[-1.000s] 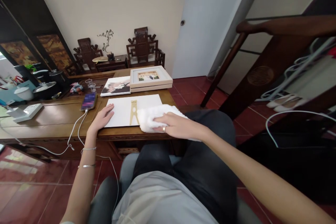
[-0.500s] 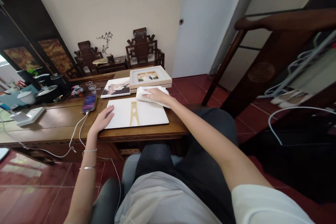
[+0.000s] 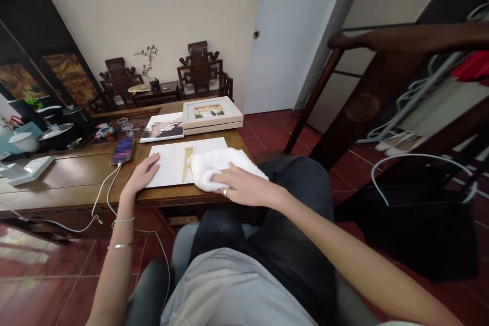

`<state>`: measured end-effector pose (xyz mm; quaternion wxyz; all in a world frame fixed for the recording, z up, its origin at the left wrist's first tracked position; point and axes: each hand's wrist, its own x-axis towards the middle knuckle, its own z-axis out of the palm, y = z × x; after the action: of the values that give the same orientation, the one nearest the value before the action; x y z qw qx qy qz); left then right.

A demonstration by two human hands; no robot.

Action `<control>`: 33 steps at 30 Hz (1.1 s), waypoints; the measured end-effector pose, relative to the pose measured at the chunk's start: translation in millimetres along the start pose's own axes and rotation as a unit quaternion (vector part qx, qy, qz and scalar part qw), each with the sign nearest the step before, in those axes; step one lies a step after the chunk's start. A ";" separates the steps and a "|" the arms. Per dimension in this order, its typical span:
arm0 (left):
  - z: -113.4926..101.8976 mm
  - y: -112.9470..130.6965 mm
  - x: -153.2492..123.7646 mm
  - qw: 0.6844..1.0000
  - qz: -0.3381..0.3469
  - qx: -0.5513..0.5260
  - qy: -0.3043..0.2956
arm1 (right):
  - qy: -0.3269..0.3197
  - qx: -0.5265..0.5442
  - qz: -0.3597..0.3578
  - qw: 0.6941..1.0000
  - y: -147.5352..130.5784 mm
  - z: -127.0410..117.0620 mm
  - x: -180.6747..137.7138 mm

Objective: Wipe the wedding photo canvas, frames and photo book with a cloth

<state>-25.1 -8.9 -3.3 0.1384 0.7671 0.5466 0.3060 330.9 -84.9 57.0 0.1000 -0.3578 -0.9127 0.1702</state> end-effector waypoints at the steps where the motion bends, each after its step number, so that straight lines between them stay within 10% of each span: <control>1: 0.1 -0.4 0.0 1.000 0.001 -0.001 0.001 | -0.015 0.014 0.000 1.000 -1.8 -4.3 -3.9; 15: 0.8 -0.2 -0.5 1.000 -0.003 -0.011 0.003 | 0.050 -0.071 0.070 0.994 65.2 -1.6 123.0; 28: 2.7 0.2 -1.7 1.000 0.001 -0.012 0.010 | -0.039 -0.020 0.019 0.999 -8.9 5.0 4.6; 33: 3.9 -2.7 -0.5 1.000 -0.002 -0.013 0.011 | -0.003 -0.028 0.021 0.999 1.9 4.1 17.7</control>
<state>-24.8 -7.9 -7.9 0.1425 0.7609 0.5453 0.3216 318.0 -72.3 53.6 0.0837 -0.3795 -0.9096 0.1472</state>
